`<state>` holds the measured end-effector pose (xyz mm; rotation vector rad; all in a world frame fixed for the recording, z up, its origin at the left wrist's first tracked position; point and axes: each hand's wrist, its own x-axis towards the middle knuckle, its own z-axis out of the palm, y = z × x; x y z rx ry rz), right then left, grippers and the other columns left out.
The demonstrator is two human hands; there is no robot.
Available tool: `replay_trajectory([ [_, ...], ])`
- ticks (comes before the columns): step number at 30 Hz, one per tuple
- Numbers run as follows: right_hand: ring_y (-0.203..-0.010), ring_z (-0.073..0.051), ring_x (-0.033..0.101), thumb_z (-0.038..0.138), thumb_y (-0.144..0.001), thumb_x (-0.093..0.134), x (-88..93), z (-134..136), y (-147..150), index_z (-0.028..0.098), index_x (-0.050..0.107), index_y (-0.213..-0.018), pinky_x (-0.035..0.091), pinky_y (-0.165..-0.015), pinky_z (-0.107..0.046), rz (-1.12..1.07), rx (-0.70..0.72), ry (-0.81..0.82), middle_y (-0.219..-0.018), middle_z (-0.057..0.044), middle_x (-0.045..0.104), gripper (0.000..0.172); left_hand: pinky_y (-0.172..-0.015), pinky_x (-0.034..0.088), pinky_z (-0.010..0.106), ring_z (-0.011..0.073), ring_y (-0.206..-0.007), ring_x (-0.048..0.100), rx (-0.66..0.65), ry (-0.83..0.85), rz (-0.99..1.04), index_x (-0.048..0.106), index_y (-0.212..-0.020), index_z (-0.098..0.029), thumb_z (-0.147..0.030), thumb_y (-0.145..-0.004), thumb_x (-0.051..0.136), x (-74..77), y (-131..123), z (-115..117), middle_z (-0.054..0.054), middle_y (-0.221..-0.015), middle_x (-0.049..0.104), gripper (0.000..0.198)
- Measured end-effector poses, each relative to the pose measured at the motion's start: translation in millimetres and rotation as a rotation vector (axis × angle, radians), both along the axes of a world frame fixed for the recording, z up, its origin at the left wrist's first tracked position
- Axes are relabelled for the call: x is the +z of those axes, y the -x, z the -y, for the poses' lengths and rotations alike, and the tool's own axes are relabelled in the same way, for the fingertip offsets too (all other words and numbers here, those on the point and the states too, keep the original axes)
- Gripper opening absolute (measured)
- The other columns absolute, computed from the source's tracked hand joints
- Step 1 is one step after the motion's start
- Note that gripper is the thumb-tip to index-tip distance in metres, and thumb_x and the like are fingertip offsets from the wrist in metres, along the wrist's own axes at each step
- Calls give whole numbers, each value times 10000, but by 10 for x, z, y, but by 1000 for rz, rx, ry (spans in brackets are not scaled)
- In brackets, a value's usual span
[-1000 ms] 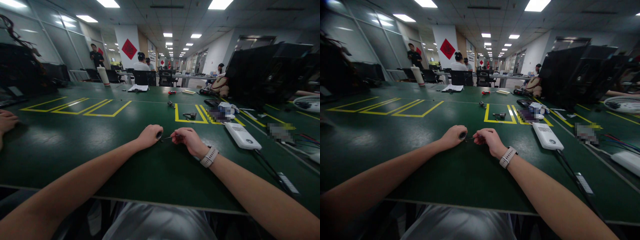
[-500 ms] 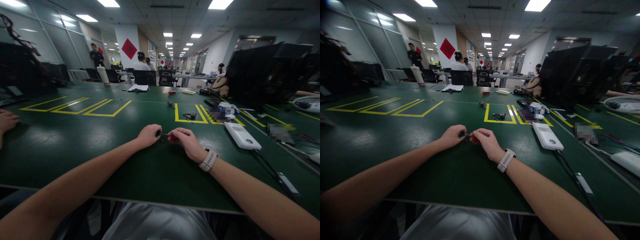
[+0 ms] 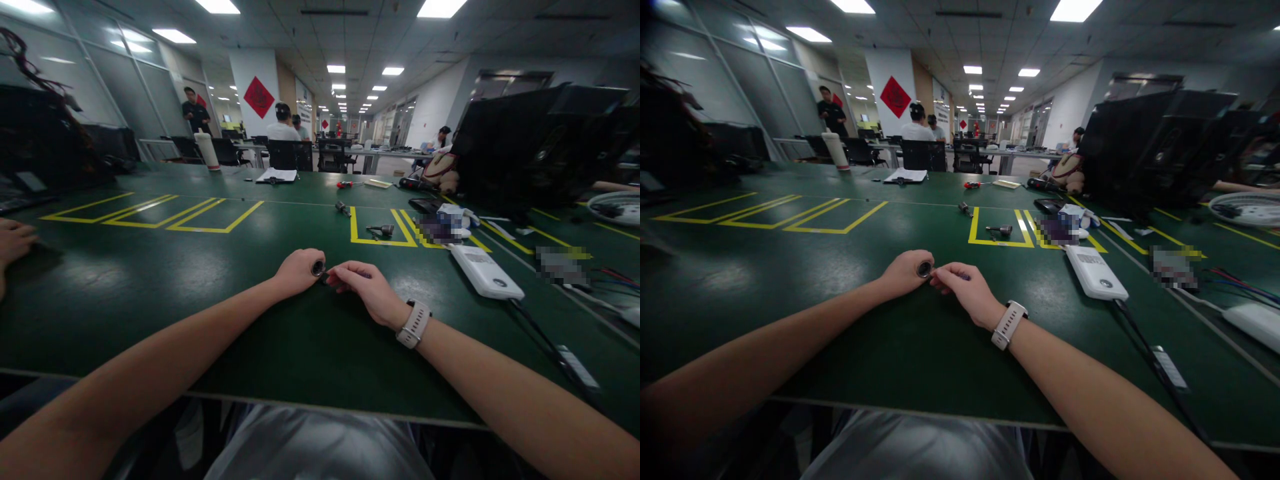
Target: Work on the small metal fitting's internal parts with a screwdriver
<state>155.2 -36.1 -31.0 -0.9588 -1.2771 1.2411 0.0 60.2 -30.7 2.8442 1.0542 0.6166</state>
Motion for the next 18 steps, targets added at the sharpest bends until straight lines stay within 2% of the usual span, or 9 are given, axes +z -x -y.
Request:
replay_trajectory([
  [3,-874,-185,593,321,-793,591,-9,-1,-4,172,677,-884,441,-757,-343,-78,59,31,-896,-54,657,194,-562,359,243,141,-627,516,4,14,6,539,-690,-158,-156,-736,542,5,2,2,10,-677,562,47],
  [7,-828,-179,599,315,-811,562,12,-4,-28,169,684,-852,437,-742,-336,-68,11,-4,-832,-48,665,194,-553,352,236,138,-630,514,-19,15,9,532,-704,-157,-139,-738,530,-10,7,-9,8,-682,554,38],
  [11,-784,-175,597,310,-816,547,63,13,-39,180,687,-788,432,-745,-337,108,-118,-148,-768,-31,662,193,-560,348,237,138,-636,511,-39,0,-2,531,-705,-157,-124,-737,530,-29,10,-22,9,-690,551,46],
  [15,-802,-186,594,312,-814,544,85,24,-25,176,678,-717,420,-764,-346,354,-146,-236,-787,-35,663,215,-580,359,247,143,-640,511,-67,-15,-19,532,-694,-154,-156,-753,539,-27,10,-21,15,-693,556,59],
  [18,-786,-186,595,330,-796,564,58,-3,-31,172,683,-707,422,-743,-342,269,-112,-161,-767,-36,663,217,-601,365,258,146,-642,506,-102,-50,-45,530,-686,-155,-144,-746,540,-22,9,-18,15,-688,555,62],
])
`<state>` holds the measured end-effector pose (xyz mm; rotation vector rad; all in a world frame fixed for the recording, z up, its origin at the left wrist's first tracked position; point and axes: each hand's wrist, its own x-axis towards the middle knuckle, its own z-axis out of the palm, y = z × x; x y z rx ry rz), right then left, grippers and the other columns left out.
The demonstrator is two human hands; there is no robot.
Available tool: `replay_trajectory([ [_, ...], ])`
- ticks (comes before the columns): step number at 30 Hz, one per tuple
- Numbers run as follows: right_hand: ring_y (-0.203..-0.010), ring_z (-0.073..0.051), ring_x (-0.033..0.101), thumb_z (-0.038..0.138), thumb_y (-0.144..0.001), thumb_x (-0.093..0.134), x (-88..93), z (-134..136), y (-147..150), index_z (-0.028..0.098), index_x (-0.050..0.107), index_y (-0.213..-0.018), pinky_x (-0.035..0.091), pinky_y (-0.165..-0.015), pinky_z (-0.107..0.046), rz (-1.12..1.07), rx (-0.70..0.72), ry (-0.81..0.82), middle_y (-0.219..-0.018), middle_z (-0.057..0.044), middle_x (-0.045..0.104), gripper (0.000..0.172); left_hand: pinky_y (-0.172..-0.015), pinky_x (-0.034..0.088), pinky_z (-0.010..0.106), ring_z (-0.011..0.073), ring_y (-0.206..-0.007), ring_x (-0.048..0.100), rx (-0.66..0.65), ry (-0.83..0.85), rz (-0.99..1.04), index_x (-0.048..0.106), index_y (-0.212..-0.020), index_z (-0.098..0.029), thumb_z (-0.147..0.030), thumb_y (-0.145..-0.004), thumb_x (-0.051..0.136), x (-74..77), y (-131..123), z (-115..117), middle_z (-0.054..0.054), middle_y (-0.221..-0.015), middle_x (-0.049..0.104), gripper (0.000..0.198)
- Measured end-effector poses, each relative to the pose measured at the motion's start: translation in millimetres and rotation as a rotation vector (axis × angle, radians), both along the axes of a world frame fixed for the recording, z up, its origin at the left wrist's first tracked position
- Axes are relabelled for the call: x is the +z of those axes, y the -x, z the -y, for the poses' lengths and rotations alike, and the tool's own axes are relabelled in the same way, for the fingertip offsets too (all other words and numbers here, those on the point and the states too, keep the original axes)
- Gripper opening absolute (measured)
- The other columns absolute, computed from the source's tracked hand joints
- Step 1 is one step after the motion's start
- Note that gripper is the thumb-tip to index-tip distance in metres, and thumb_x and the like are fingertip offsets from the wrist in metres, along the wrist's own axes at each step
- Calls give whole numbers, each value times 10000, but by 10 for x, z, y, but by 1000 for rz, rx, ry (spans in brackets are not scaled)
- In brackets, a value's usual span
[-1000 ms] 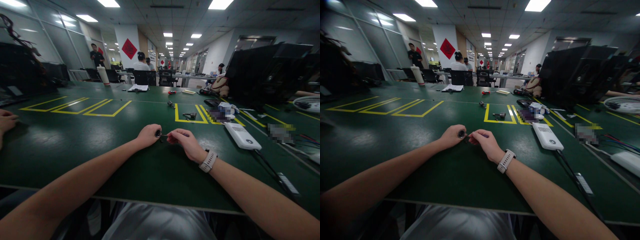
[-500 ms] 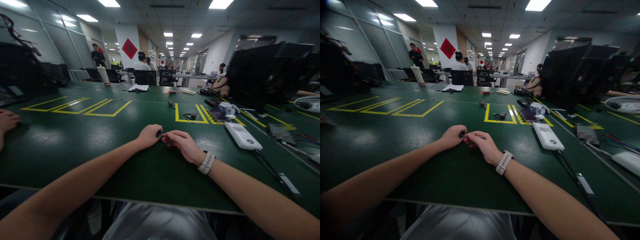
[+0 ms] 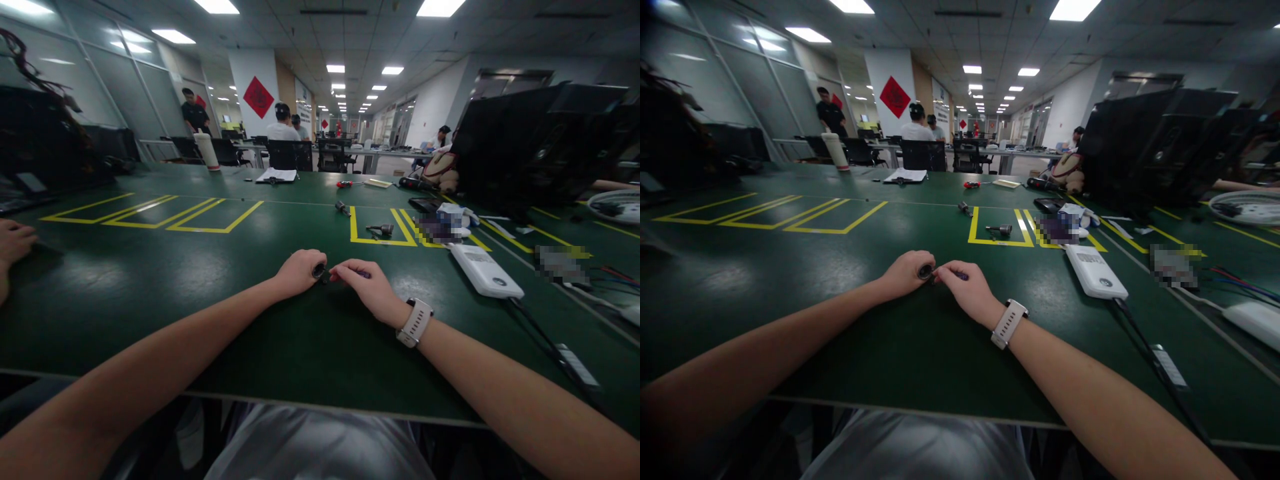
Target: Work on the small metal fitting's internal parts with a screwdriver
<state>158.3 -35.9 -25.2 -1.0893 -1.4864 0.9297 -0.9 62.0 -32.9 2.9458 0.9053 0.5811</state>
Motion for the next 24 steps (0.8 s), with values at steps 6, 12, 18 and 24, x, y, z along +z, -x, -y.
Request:
replay_trajectory([
  [6,-684,-152,590,317,-737,615,-68,-99,-75,145,691,-730,424,-678,-302,-427,75,283,-691,-39,653,189,-597,364,257,145,-634,497,-31,-21,-2,529,-681,-159,-110,-705,552,-11,2,-10,8,-674,544,59],
  [12,-697,-147,601,311,-752,603,-106,-158,-117,136,695,-766,434,-692,-294,-478,115,322,-727,-53,667,198,-565,360,234,128,-616,496,-30,71,84,511,-672,-160,-104,-703,543,-7,8,-28,-5,-666,532,72],
  [18,-695,-144,595,315,-760,606,-73,-120,-91,140,695,-776,430,-690,-296,-474,98,309,-728,-46,668,197,-579,374,234,127,-627,503,-29,97,117,512,-684,-157,-127,-720,537,-6,13,-39,-1,-680,537,53],
  [24,-719,-154,589,322,-742,635,-24,-41,-33,147,697,-757,426,-690,-304,-378,56,201,-729,-45,671,187,-593,376,250,138,-638,503,-9,29,67,530,-703,-160,-124,-711,531,-17,16,-31,6,-693,543,37],
])
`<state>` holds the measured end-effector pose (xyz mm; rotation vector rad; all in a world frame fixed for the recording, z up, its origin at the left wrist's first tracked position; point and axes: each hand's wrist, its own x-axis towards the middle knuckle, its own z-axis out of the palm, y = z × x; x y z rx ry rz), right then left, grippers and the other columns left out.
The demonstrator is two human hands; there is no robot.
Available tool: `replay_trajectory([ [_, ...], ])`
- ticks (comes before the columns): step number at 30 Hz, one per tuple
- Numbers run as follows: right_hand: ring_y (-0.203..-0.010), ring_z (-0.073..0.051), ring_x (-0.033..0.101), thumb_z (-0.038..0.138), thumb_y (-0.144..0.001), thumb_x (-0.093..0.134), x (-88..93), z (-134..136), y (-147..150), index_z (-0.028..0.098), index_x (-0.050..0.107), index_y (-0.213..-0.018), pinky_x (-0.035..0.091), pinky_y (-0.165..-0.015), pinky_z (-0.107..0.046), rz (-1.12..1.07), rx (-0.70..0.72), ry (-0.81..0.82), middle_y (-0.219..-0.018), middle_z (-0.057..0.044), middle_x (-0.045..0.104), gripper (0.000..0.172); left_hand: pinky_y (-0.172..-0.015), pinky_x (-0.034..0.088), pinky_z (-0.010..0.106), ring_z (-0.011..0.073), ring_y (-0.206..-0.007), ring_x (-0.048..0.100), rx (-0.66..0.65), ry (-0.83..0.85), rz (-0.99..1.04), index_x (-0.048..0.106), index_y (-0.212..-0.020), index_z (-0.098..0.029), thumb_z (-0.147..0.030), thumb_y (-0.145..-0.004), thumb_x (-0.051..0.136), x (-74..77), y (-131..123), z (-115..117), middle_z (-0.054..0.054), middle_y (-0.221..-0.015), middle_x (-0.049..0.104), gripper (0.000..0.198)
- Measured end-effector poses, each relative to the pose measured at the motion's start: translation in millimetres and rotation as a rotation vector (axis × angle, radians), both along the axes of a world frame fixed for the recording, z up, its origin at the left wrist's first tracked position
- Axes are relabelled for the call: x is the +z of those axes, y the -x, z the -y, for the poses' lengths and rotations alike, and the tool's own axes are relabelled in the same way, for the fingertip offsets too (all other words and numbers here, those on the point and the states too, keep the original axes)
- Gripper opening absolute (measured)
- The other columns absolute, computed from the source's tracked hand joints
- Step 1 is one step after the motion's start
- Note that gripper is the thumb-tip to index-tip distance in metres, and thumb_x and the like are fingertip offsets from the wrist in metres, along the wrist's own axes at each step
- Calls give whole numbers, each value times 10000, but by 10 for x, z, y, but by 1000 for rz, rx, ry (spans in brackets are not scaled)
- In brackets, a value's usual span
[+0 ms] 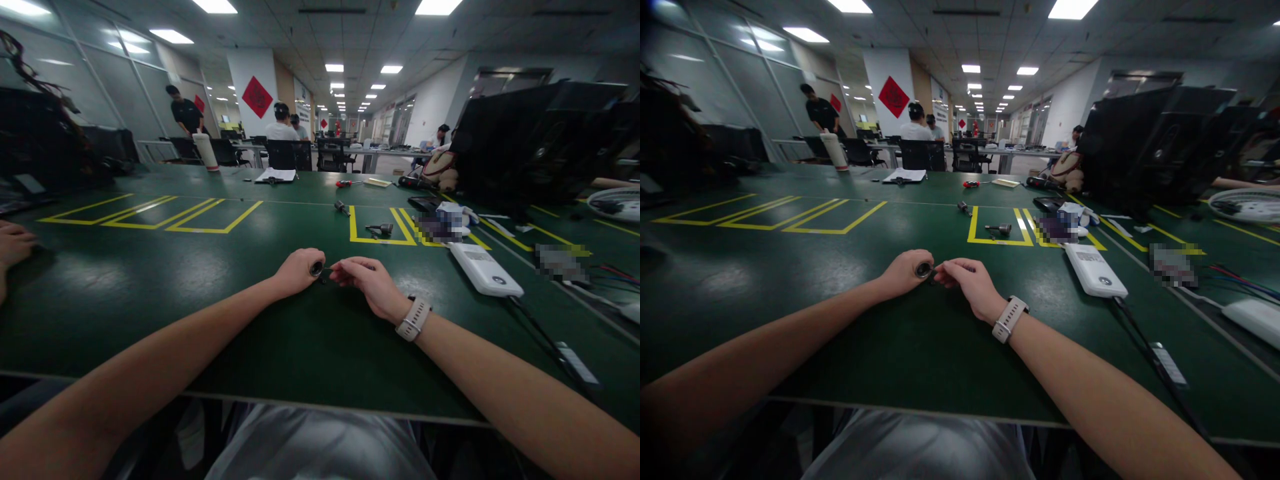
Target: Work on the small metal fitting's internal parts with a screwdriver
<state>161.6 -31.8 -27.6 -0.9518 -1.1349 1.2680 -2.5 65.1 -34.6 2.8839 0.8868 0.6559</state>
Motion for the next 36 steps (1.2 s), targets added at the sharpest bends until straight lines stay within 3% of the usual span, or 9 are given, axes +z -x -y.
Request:
replay_trajectory([
  [10,-679,-146,599,287,-745,614,-81,-138,-102,135,689,-729,434,-696,-298,-157,66,133,-694,-51,666,170,-613,371,258,142,-645,499,-38,4,-24,523,-682,-163,-111,-705,529,7,-4,1,6,-690,542,58],
  [36,-630,-149,577,315,-716,623,-36,-146,-160,130,687,-695,411,-660,-312,-56,70,79,-637,-45,649,196,-647,376,285,161,-675,515,-5,-58,-133,551,-714,-155,-115,-751,522,49,-17,63,26,-719,566,62],
])
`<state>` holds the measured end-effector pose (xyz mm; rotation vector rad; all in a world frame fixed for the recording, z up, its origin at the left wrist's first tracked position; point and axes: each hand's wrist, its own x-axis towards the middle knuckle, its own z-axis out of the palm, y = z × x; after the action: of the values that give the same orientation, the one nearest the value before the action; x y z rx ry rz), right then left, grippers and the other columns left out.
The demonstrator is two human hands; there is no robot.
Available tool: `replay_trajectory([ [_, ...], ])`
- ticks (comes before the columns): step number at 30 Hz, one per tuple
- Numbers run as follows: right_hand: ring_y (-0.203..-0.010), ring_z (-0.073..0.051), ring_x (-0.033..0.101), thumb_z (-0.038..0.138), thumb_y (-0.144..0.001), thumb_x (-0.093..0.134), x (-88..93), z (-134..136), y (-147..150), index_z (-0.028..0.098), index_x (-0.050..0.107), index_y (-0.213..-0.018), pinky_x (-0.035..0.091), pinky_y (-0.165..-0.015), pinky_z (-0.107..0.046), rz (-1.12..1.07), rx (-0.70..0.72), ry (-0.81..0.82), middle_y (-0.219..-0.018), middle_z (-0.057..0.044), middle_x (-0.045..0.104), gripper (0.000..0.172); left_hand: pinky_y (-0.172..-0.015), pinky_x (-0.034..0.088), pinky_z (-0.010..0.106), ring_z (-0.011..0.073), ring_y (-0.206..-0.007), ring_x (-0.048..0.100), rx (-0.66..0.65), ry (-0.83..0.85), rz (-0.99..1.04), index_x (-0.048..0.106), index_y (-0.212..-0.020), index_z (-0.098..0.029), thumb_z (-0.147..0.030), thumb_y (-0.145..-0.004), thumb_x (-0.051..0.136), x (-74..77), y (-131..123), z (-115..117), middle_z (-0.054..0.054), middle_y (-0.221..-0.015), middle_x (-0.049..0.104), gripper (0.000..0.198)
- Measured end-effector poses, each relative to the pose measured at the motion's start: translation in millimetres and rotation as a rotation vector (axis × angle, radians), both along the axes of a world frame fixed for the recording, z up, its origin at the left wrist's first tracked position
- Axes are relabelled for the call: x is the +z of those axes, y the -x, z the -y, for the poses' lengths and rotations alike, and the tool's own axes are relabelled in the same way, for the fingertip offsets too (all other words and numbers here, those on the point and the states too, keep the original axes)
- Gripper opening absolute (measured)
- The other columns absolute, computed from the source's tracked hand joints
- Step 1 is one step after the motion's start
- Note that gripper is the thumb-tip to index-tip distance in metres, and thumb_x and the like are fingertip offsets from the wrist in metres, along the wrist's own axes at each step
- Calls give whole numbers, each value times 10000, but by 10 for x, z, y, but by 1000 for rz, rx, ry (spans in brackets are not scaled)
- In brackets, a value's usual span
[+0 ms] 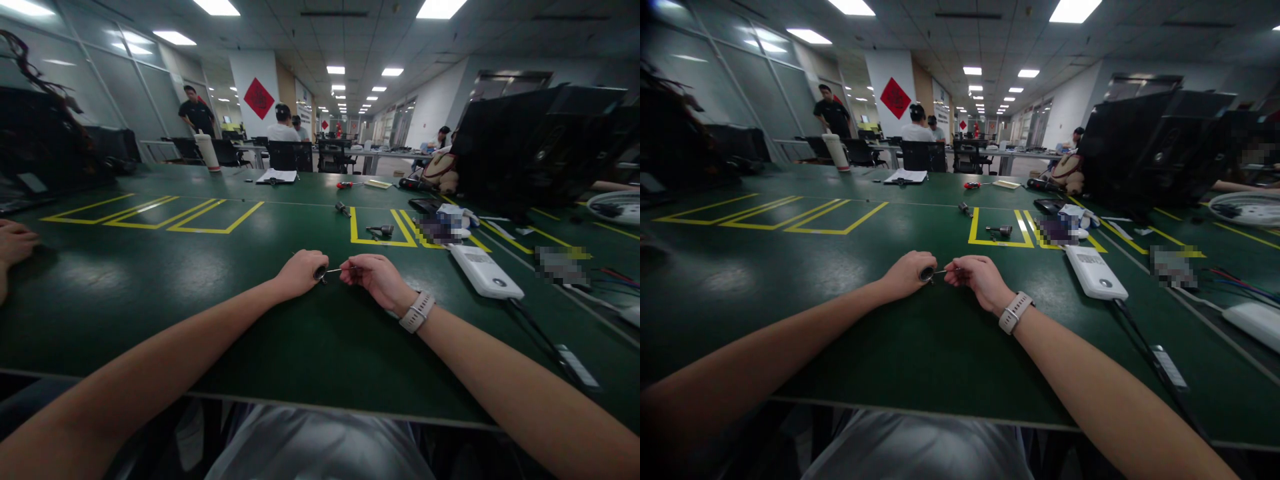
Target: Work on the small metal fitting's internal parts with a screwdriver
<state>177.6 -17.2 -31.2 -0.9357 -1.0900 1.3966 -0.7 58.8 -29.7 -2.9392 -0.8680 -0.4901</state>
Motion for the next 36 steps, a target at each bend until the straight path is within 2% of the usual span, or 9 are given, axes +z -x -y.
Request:
replay_trajectory([
  [13,-521,-126,531,317,-705,595,-14,12,-16,153,651,-604,359,-560,-281,124,-76,5,-524,-5,595,201,-651,391,292,170,-701,531,54,51,24,546,-727,-162,-104,-716,536,-2,1,-21,29,-746,581,60],
  [17,-517,-118,521,344,-724,599,-15,23,4,159,642,-612,353,-557,-276,153,-92,-12,-529,5,590,220,-604,380,263,148,-667,517,78,86,135,529,-714,-166,-143,-743,535,-46,24,-63,12,-721,563,38],
  [20,-528,-115,524,341,-726,613,-13,37,19,155,646,-632,354,-560,-273,176,-93,-28,-542,6,593,211,-578,369,244,129,-633,497,65,116,246,510,-692,-166,-216,-762,550,-67,42,-72,-7,-685,538,95],
  [23,-551,-119,539,339,-724,627,-18,41,24,150,655,-658,364,-571,-274,194,-91,-33,-572,-1,609,202,-550,354,232,114,-595,476,33,145,273,502,-673,-164,-255,-752,571,-63,46,-58,-22,-652,517,139],
  [31,-544,-112,531,347,-720,626,-48,16,25,154,635,-657,375,-559,-267,168,-140,-27,-572,4,596,204,-554,356,233,113,-589,478,25,168,251,514,-675,-162,-209,-732,556,-49,39,-47,-22,-639,518,85],
  [36,-499,-98,485,354,-713,623,-51,5,35,162,583,-600,339,-512,-253,168,-190,-22,-522,27,540,227,-547,349,229,111,-579,476,65,180,261,519,-656,-159,-132,-673,547,-45,40,-62,-23,-623,515,42],
])
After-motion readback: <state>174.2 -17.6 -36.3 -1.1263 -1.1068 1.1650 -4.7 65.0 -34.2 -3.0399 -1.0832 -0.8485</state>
